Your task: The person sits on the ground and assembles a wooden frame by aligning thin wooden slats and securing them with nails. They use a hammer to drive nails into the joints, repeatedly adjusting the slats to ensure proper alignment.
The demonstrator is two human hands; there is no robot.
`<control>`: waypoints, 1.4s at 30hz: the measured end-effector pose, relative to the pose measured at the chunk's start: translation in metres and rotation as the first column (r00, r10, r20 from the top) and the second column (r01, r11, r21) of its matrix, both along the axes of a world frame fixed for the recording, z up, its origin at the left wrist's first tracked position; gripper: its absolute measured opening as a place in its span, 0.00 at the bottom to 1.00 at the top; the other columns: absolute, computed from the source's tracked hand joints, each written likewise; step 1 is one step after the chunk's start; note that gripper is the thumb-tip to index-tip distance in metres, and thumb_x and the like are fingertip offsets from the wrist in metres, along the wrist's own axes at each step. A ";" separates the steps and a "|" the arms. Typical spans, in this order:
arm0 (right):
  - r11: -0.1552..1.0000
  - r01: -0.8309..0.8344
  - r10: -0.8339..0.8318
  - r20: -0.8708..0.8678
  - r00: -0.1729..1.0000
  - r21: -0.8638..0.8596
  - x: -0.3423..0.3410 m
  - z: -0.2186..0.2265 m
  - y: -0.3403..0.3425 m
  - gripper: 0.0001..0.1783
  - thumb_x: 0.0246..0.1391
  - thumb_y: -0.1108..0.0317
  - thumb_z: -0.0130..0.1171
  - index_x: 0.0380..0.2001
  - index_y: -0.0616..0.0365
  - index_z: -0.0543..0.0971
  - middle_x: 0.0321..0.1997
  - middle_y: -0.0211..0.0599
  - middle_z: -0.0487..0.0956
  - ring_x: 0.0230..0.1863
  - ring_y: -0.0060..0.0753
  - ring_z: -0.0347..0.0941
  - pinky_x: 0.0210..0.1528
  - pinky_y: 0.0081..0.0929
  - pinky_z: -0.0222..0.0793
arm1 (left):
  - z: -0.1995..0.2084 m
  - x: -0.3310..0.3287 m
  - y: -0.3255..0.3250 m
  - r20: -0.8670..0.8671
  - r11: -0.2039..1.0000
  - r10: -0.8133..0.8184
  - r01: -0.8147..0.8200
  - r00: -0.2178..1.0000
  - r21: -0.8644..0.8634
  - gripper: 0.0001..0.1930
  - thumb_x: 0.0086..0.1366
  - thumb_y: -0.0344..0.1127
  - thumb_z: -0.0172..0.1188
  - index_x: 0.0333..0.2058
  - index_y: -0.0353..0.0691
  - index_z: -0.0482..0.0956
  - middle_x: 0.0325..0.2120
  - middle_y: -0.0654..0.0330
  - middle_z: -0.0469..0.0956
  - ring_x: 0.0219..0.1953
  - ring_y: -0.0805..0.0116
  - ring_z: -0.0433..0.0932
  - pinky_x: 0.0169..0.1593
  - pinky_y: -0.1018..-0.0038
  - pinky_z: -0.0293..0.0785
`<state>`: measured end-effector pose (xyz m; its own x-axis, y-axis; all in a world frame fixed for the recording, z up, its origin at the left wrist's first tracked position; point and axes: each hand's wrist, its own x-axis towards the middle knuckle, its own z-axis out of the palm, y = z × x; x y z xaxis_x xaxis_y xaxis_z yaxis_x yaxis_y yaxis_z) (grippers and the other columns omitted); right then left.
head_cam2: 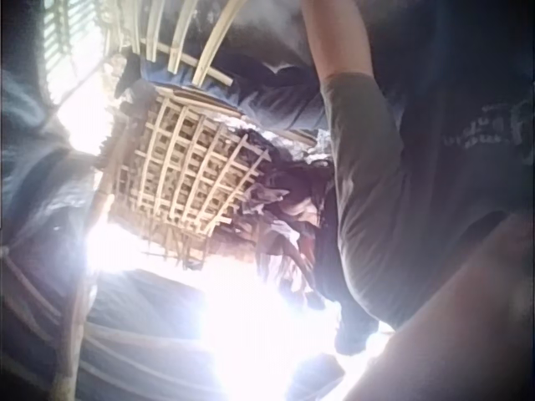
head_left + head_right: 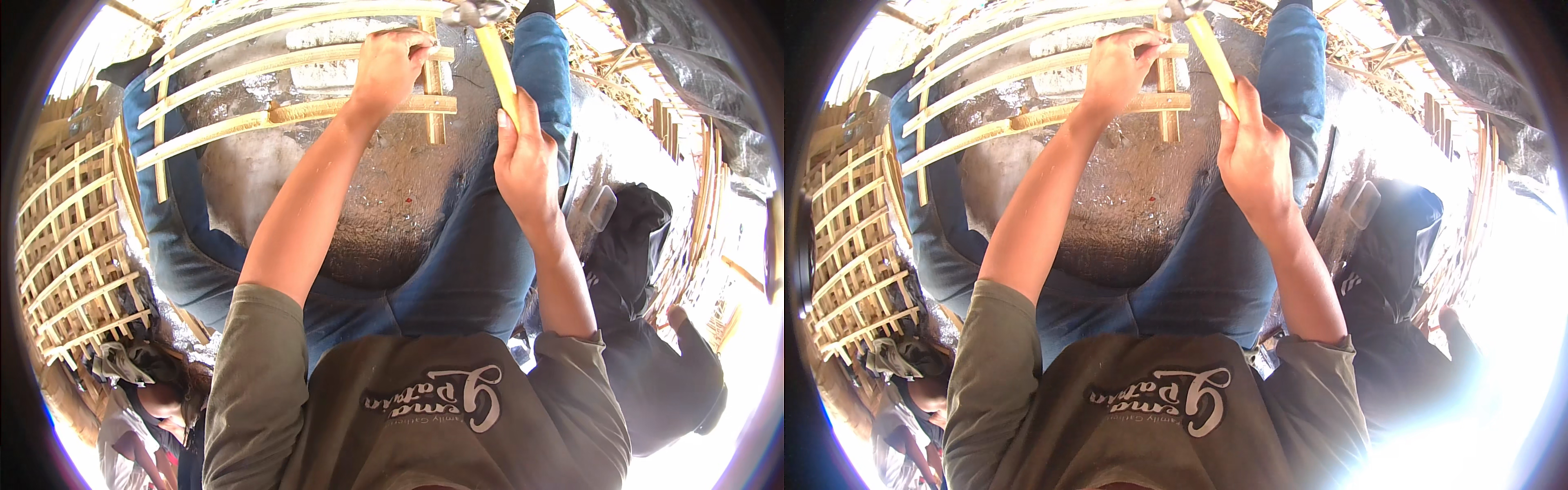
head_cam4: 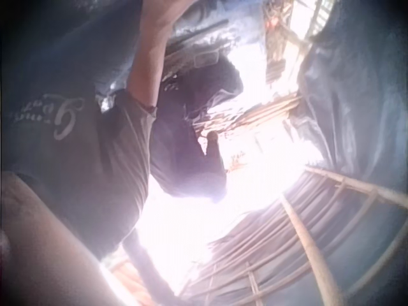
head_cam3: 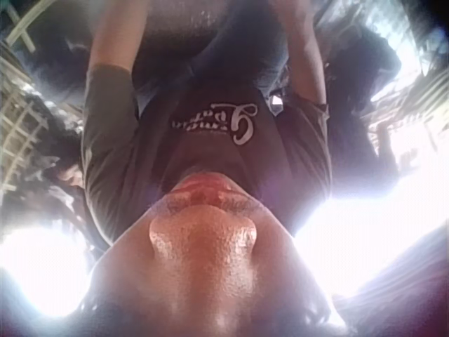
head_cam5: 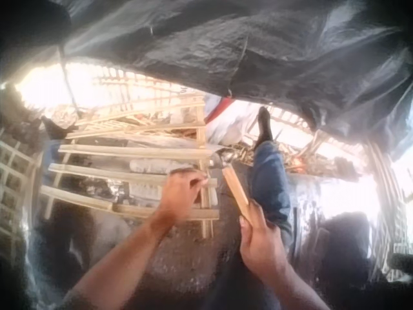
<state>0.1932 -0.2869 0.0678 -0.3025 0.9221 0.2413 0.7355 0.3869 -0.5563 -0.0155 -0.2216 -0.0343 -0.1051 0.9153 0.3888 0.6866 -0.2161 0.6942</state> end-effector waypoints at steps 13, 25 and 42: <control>0.998 -0.055 0.058 0.117 0.991 -0.032 0.002 0.008 0.011 0.12 0.66 0.70 0.53 0.50 0.58 0.72 0.28 0.58 0.80 0.33 0.65 0.78 0.29 0.50 0.74 | -0.001 0.001 -0.001 0.021 1.000 0.018 -0.018 1.000 0.020 0.05 0.61 0.33 0.66 0.32 0.40 0.84 0.33 0.60 0.85 0.33 0.60 0.83 0.41 0.68 0.78; 0.999 0.016 -0.019 0.080 0.997 0.042 -0.033 -0.063 0.110 0.32 0.51 0.44 0.70 0.41 0.65 0.75 0.30 0.49 0.81 0.34 0.52 0.82 0.37 0.40 0.78 | 0.012 0.001 0.001 0.066 0.997 -0.032 0.037 0.997 -0.074 0.06 0.62 0.36 0.66 0.34 0.42 0.84 0.40 0.65 0.86 0.42 0.64 0.85 0.47 0.70 0.79; 0.927 0.185 -0.216 -0.063 0.974 -0.326 -0.033 -0.096 0.116 0.38 0.42 0.38 0.74 0.35 0.65 0.73 0.31 0.50 0.81 0.35 0.46 0.82 0.41 0.37 0.77 | 0.011 0.000 -0.002 0.048 1.000 -0.001 0.001 0.999 -0.005 0.12 0.61 0.38 0.68 0.43 0.44 0.83 0.39 0.60 0.85 0.43 0.63 0.84 0.51 0.71 0.78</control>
<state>0.1605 -0.1714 -0.0281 -0.0934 0.9942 -0.0538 0.7165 0.0296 -0.6969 -0.0152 -0.2239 -0.0231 -0.1225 0.9172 0.3791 0.6520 -0.2136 0.7275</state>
